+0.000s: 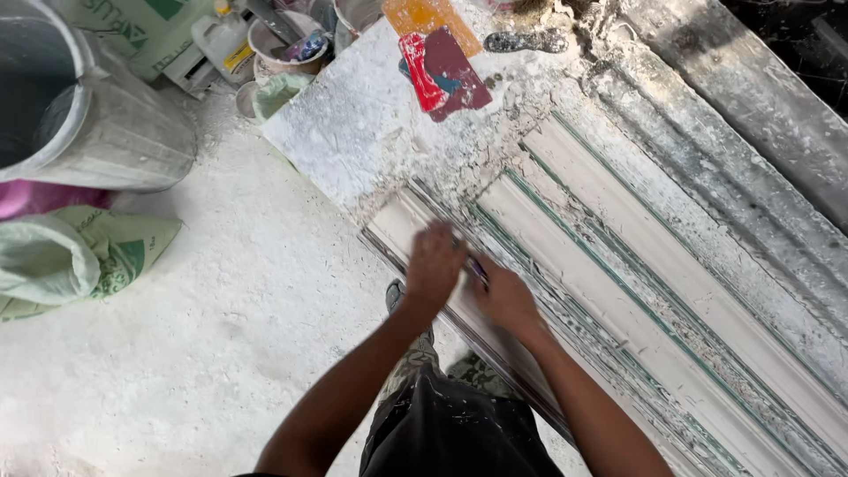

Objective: The person scrapes dried plaster residue from decorative molding strips laid on the workshop floor, running a small scraper along the grooves of each strip. They work along the lengths of several moldings, brushing debris aside and repositioning pieces as they clean the recessed channels.

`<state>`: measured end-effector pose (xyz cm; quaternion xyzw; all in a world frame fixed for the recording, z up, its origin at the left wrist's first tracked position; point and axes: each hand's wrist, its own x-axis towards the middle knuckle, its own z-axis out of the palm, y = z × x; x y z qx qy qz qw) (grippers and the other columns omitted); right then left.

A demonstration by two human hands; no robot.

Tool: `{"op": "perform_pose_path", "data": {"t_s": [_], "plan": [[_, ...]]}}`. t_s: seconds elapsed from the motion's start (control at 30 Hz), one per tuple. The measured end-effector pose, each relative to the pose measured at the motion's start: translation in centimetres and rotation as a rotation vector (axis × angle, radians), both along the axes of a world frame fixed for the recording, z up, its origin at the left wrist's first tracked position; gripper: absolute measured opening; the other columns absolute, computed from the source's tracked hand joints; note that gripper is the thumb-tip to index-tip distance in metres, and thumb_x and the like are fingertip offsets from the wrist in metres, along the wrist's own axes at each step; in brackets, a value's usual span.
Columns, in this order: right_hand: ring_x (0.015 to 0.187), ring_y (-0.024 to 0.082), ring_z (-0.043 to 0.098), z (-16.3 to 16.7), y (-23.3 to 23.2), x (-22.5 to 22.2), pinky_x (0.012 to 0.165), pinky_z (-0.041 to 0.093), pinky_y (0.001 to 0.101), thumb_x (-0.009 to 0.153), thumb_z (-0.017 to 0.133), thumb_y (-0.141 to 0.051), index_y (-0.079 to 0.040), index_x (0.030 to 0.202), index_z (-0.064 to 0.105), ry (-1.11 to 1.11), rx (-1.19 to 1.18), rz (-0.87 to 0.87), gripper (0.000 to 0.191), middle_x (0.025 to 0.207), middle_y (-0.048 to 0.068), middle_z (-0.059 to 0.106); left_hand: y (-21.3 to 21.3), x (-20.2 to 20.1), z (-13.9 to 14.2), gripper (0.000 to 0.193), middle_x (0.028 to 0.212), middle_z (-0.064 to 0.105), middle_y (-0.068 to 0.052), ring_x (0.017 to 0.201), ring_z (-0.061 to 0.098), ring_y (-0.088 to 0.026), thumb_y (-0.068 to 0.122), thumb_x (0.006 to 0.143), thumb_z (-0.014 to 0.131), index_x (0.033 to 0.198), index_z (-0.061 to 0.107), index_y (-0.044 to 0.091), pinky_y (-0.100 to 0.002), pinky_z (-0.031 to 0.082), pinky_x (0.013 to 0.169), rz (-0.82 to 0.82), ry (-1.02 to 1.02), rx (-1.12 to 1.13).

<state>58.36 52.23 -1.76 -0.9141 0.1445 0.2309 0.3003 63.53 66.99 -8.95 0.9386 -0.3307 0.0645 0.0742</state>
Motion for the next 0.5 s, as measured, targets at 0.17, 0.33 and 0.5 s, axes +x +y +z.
{"op": "perform_pose_path", "data": {"t_s": [0.17,0.33,0.5], "plan": [[0.083,0.04,0.073,1.4,1.2,1.9,0.076,0.058,0.0527,0.09,0.06,-0.03,-0.022,0.142,0.055,0.018,-0.08,0.034,0.054,0.098,0.021,0.074,0.5,2.8,-0.1,0.028,0.121,0.069,-0.015,0.122,0.06,-0.027,0.005,0.093,0.07,0.121,0.072,0.005,-0.053,0.05,0.106,-0.105,0.176,0.048],[0.081,0.033,0.073,-2.1,6.9,11.6,0.077,0.059,0.0468,0.09,0.061,-0.029,-0.015,0.138,0.061,-0.068,0.067,0.037,0.05,0.098,0.017,0.077,5.9,11.0,0.9,0.051,0.144,0.054,-0.021,0.137,0.049,-0.034,0.019,0.087,0.068,0.135,0.058,0.004,-0.054,0.04,0.112,0.09,0.179,0.255],[0.109,0.026,0.068,0.3,-1.3,4.1,0.09,0.054,0.0409,0.092,0.065,-0.041,-0.016,0.14,0.064,0.303,0.404,-0.342,0.054,0.129,0.014,0.074,6.9,7.2,0.1,0.048,0.159,0.044,-0.018,0.15,0.038,-0.035,0.02,0.103,0.053,0.148,0.049,0.004,-0.058,0.032,0.12,0.144,0.03,-0.17]]}}
